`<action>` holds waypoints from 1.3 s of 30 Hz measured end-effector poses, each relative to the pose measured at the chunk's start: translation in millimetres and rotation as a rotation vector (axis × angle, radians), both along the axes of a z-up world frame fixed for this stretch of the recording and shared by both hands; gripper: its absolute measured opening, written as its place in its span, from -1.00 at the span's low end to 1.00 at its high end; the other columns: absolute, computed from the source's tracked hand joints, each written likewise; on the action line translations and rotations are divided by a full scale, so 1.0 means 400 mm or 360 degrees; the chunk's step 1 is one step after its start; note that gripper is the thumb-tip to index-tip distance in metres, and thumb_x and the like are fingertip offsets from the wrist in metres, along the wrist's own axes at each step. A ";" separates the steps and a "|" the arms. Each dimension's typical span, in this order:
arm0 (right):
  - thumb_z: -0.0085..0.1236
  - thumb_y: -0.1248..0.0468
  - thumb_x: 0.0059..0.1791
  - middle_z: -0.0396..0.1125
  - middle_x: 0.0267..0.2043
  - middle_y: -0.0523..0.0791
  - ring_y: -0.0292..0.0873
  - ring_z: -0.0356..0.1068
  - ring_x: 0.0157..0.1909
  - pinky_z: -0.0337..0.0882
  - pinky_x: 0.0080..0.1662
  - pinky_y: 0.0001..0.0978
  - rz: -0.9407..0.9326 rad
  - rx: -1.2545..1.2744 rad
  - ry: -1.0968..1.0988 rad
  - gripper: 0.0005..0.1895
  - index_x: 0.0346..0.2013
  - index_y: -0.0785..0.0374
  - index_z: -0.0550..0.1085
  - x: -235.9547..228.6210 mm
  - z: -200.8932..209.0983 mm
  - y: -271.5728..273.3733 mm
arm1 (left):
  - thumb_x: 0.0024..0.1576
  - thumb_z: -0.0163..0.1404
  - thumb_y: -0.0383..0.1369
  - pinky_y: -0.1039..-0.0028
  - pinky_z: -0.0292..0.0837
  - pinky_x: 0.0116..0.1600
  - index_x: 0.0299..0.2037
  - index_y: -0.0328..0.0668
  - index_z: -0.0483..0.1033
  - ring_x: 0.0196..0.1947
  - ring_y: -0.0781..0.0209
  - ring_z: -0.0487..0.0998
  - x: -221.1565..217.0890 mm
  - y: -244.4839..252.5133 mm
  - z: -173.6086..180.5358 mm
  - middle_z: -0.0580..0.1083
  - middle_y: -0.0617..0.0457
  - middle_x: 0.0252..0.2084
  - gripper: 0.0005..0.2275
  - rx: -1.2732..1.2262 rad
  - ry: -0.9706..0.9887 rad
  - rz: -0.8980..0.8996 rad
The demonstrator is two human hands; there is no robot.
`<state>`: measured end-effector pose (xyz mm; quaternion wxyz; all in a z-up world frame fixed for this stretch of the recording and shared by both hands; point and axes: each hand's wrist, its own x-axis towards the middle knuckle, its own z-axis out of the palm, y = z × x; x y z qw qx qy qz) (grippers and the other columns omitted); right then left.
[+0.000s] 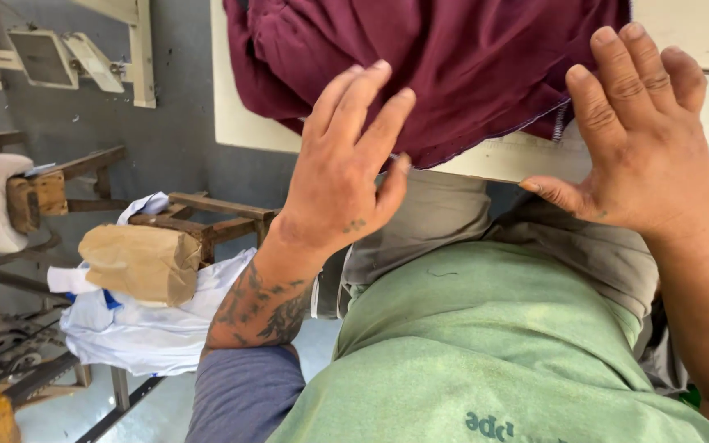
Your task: Trimming loose threads from a pair of maroon shorts using scissors at a sewing workstation
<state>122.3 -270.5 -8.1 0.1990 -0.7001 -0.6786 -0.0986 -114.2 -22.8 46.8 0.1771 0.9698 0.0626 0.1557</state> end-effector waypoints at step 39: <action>0.24 0.25 0.15 0.43 0.10 0.46 0.58 0.48 0.13 0.53 0.20 0.44 0.0014 0.0623 0.0400 -0.58 0.03 0.69 0.49 0.052 -0.022 -0.185 | 0.29 0.07 -0.25 0.04 0.50 -0.45 -0.35 -0.14 0.50 -0.59 -0.05 0.60 0.325 0.108 0.024 0.56 0.00 -0.56 -0.79 -0.0039 0.0491 0.0086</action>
